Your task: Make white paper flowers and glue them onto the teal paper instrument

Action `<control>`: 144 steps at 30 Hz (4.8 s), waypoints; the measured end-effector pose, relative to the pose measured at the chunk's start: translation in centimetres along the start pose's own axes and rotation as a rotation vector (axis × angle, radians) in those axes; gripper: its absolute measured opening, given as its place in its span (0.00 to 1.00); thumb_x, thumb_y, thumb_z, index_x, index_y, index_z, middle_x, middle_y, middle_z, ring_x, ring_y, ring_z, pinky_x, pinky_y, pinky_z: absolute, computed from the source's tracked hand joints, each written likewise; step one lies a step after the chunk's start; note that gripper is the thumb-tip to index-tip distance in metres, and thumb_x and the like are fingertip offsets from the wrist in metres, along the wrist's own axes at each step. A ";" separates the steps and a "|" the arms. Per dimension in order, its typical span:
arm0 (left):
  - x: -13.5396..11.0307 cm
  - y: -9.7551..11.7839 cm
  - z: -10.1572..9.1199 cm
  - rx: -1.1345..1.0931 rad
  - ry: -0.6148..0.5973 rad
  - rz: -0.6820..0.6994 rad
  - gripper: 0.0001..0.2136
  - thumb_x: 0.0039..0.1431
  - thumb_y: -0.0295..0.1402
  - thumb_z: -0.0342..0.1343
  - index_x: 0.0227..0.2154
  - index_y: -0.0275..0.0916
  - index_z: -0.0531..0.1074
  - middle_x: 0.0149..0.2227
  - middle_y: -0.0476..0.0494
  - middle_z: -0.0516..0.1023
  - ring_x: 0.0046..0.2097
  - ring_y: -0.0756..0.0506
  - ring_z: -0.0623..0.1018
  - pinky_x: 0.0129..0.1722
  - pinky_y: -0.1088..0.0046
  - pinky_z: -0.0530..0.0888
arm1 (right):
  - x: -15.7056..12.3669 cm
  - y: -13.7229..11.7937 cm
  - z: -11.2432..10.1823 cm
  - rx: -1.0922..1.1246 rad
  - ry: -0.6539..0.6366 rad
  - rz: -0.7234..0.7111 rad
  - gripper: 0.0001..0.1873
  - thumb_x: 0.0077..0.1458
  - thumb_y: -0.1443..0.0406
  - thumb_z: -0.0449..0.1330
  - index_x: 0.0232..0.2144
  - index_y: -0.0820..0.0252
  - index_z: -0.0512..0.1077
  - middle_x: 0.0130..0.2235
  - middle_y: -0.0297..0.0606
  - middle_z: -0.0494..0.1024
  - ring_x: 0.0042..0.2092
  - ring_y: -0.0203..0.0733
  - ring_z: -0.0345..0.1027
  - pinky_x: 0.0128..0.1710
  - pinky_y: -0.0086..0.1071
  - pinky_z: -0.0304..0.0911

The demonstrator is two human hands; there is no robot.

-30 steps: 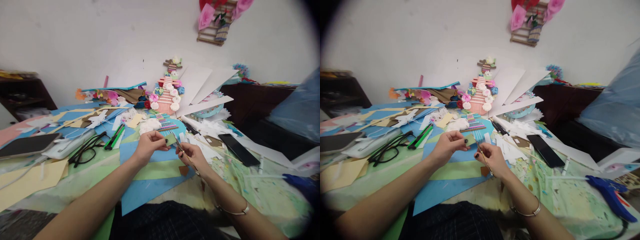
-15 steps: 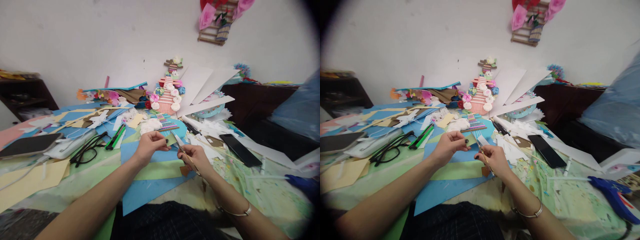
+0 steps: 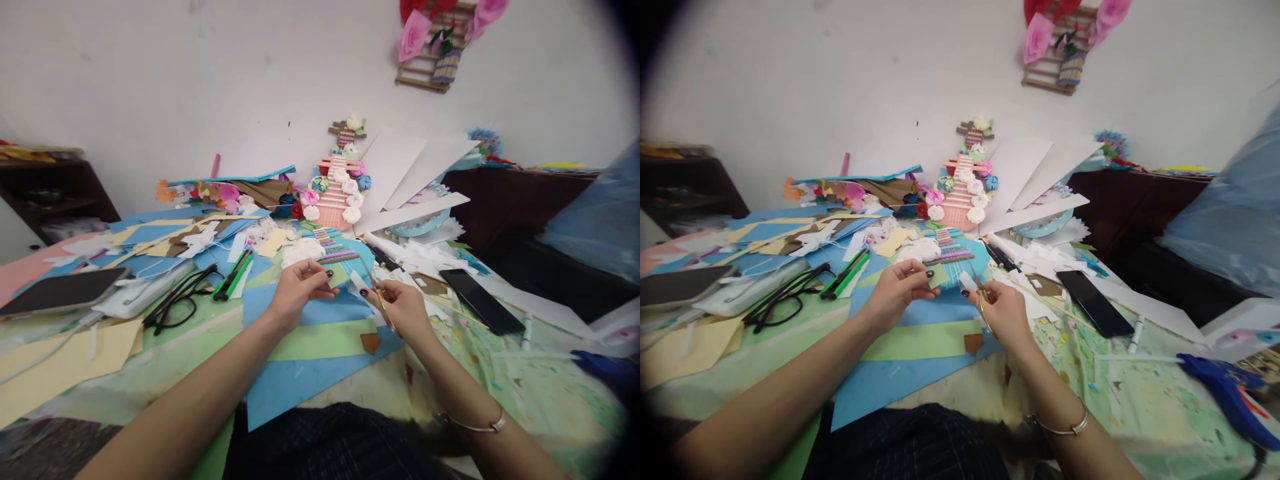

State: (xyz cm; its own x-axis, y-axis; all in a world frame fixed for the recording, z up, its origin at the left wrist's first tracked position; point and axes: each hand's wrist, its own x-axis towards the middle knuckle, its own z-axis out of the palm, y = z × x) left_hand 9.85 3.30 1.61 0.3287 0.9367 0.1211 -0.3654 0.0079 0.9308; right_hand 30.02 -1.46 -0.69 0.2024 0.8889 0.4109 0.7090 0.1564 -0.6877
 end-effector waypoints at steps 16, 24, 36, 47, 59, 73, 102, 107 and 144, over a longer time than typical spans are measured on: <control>-0.3 -0.7 0.3 0.010 -0.105 -0.116 0.12 0.39 0.34 0.69 0.25 0.33 0.75 0.20 0.47 0.76 0.24 0.51 0.76 0.23 0.78 0.71 | -1.4 -2.5 0.5 0.100 0.070 -0.560 0.07 0.54 0.67 0.59 0.37 0.55 0.73 0.40 0.40 0.72 0.36 0.40 0.68 0.38 0.36 0.67; -0.7 -1.0 0.6 -0.003 -0.229 -0.082 0.17 0.42 0.32 0.69 0.35 0.37 0.71 0.23 0.51 0.77 0.25 0.51 0.77 0.27 0.77 0.73 | -1.1 -1.9 0.3 0.337 0.045 -0.465 0.07 0.54 0.70 0.60 0.32 0.54 0.77 0.36 0.38 0.75 0.38 0.40 0.71 0.40 0.36 0.67; -1.0 -1.1 0.6 0.173 -0.227 0.137 0.08 0.41 0.30 0.69 0.28 0.37 0.80 0.28 0.44 0.81 0.31 0.47 0.79 0.35 0.72 0.77 | -0.9 -1.7 0.4 0.721 -0.016 -0.160 0.05 0.43 0.63 0.69 0.26 0.56 0.79 0.31 0.37 0.80 0.34 0.41 0.74 0.34 0.35 0.72; -1.3 -0.9 0.9 0.245 -0.101 0.311 0.03 0.42 0.28 0.68 0.22 0.38 0.79 0.27 0.46 0.81 0.31 0.48 0.79 0.34 0.74 0.78 | -1.3 -2.0 0.7 0.841 -0.060 -0.121 0.06 0.43 0.64 0.69 0.24 0.57 0.76 0.31 0.37 0.79 0.35 0.39 0.72 0.37 0.34 0.70; -1.5 -0.9 1.1 0.207 -0.159 0.312 0.06 0.47 0.29 0.66 0.22 0.33 0.75 0.24 0.44 0.80 0.27 0.49 0.79 0.30 0.75 0.78 | -1.4 -2.5 0.8 0.877 -0.064 -0.114 0.05 0.45 0.65 0.68 0.24 0.59 0.76 0.27 0.35 0.78 0.29 0.36 0.72 0.31 0.31 0.69; -1.1 -1.4 1.2 0.140 -0.136 0.247 0.09 0.44 0.28 0.67 0.18 0.34 0.72 0.23 0.46 0.78 0.24 0.52 0.76 0.25 0.78 0.73 | -1.5 -2.8 0.9 0.890 -0.056 -0.123 0.06 0.45 0.66 0.68 0.21 0.60 0.76 0.28 0.37 0.80 0.30 0.38 0.74 0.32 0.32 0.70; -0.7 -1.5 0.8 0.196 -0.159 0.238 0.17 0.44 0.31 0.68 0.24 0.37 0.61 0.23 0.51 0.75 0.27 0.53 0.75 0.29 0.77 0.72 | -1.3 -2.3 1.3 0.815 -0.221 -0.074 0.15 0.44 0.59 0.69 0.30 0.60 0.71 0.28 0.33 0.74 0.30 0.34 0.70 0.32 0.29 0.67; -0.7 -1.5 1.0 0.234 -0.176 0.227 0.17 0.44 0.31 0.67 0.23 0.38 0.61 0.23 0.50 0.76 0.27 0.51 0.76 0.29 0.76 0.72 | -1.3 -2.2 1.5 0.775 -0.226 -0.079 0.12 0.47 0.61 0.67 0.31 0.60 0.69 0.25 0.31 0.73 0.27 0.34 0.70 0.28 0.30 0.66; -0.1 -0.9 0.4 0.245 -0.259 0.124 0.06 0.47 0.34 0.65 0.25 0.36 0.78 0.19 0.50 0.73 0.21 0.54 0.70 0.21 0.79 0.65 | -0.1 -1.0 0.9 0.898 -0.165 -0.037 0.14 0.46 0.55 0.67 0.25 0.60 0.74 0.22 0.32 0.73 0.24 0.33 0.64 0.26 0.30 0.59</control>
State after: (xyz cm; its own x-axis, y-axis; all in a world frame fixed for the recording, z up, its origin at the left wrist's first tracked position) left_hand 10.48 3.02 0.88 0.5158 0.8054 0.2921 -0.2072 -0.2136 0.9547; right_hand 28.74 -1.35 -0.60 0.0418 0.9163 0.3983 -0.0933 0.4005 -0.9115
